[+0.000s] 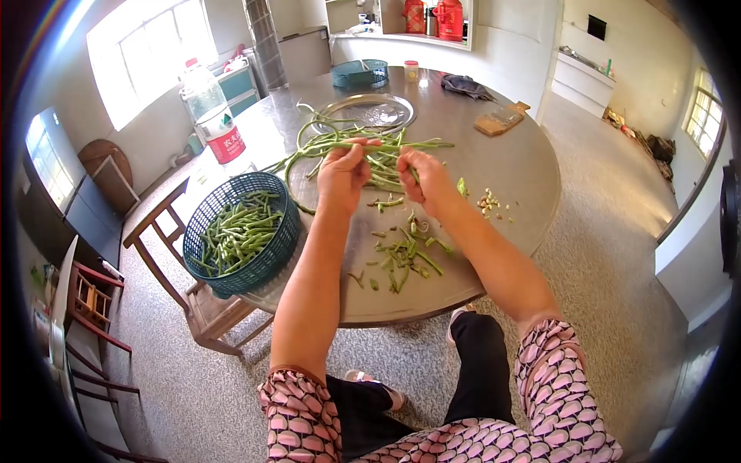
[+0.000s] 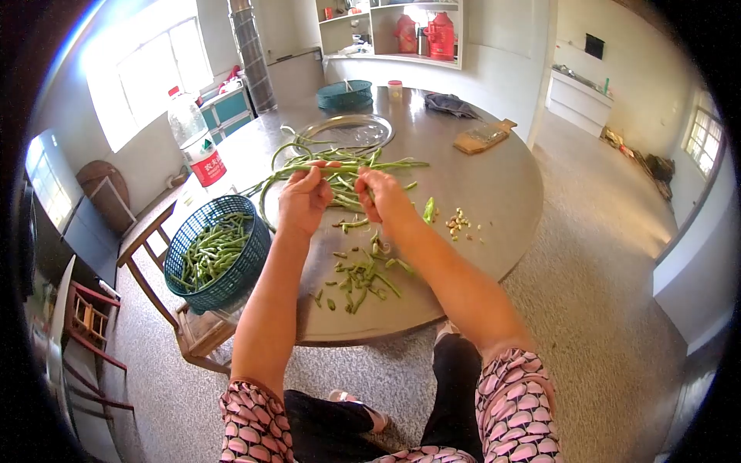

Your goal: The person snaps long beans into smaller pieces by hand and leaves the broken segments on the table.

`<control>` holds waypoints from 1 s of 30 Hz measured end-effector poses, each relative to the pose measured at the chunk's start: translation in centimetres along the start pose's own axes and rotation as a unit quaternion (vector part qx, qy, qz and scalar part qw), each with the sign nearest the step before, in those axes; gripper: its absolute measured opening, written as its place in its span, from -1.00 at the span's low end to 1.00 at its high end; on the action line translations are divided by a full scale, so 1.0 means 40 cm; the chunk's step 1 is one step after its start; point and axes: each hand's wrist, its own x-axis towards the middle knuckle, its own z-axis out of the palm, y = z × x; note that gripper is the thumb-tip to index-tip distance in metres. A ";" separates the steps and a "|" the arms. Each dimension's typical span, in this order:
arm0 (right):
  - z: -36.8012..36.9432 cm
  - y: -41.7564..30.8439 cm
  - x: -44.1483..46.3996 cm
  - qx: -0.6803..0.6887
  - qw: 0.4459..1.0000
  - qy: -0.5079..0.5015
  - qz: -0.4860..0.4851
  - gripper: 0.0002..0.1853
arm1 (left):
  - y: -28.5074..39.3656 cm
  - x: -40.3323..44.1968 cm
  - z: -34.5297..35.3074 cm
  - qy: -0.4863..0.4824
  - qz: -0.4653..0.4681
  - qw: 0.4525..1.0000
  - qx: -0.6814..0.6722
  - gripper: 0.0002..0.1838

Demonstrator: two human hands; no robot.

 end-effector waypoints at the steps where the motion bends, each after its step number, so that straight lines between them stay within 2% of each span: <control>1: -0.017 0.001 0.006 0.026 1.000 -0.005 -0.003 -0.71 | -0.017 0.004 0.002 -0.046 0.019 0.999 0.024 -0.92; 2: -0.025 0.003 0.015 0.026 1.000 -0.002 -0.004 -0.71 | -0.023 0.004 0.007 -0.048 0.017 0.998 0.022 -0.92; 4: -0.042 0.010 0.034 0.095 0.989 0.113 -0.002 -0.71 | -0.035 -0.001 0.020 -0.037 0.005 0.999 0.037 -0.92; 6: -0.109 0.005 0.065 0.123 0.981 0.153 0.006 -0.71 | -0.017 -0.006 0.017 -0.062 0.002 0.998 0.027 -0.92; 8: -0.144 -0.005 0.078 0.164 0.978 0.129 -0.022 -0.73 | -0.002 -0.002 0.016 -0.070 0.032 0.997 0.012 -0.91; 10: -0.102 -0.002 0.078 0.131 0.985 0.108 -0.003 -0.76 | -0.003 -0.004 0.010 -0.066 0.017 0.997 0.027 -0.93; 12: -0.030 0.014 0.041 -0.030 0.996 0.087 0.003 -0.76 | -0.021 -0.007 0.013 -0.018 -0.050 0.990 0.132 -0.92; 13: -0.015 0.020 0.025 -0.030 0.996 0.088 0.003 -0.76 | -0.032 -0.005 0.013 -0.013 -0.073 0.978 0.197 -0.89; 14: -0.005 0.026 0.011 -0.056 0.998 0.018 0.018 -0.75 | -0.035 -0.004 0.011 -0.013 -0.074 0.978 0.196 -0.89; 15: 0.000 0.026 0.003 -0.081 0.995 -0.053 0.032 -0.73 | -0.036 -0.004 0.008 0.000 -0.075 0.958 0.276 -0.88; 16: -0.006 0.017 0.001 -0.081 0.995 -0.053 0.033 -0.73 | -0.036 -0.005 0.004 0.013 -0.076 0.932 0.354 -0.86; 18: -0.023 -0.005 -0.003 -0.102 0.981 -0.133 0.101 -0.72 | -0.035 -0.003 -0.006 0.042 -0.068 0.950 0.301 -0.86; 21: -0.002 -0.020 -0.010 -0.172 0.962 -0.162 0.135 -0.73 | -0.013 0.006 -0.014 0.118 -0.047 0.981 0.144 -0.85; 24: 0.010 -0.002 -0.014 -0.188 0.958 -0.183 0.112 -0.73 | 0.011 0.005 -0.015 0.151 -0.048 0.984 0.079 -0.92; 25: 0.003 0.005 -0.008 -0.187 0.959 -0.182 0.113 -0.73 | 0.008 0.002 -0.012 0.151 -0.049 0.984 0.079 -0.92; 27: -0.018 0.021 0.014 -0.115 0.991 -0.051 0.053 -0.74 | -0.001 -0.003 0.002 0.135 -0.011 0.987 0.088 -0.91; 28: -0.027 0.022 0.020 -0.116 0.991 -0.049 0.053 -0.74 | -0.013 -0.002 0.004 0.134 -0.012 0.987 0.087 -0.91; 30: -0.043 0.017 0.026 0.025 0.996 0.006 0.088 -0.77 | -0.038 0.001 0.015 0.021 0.037 0.982 0.182 -0.89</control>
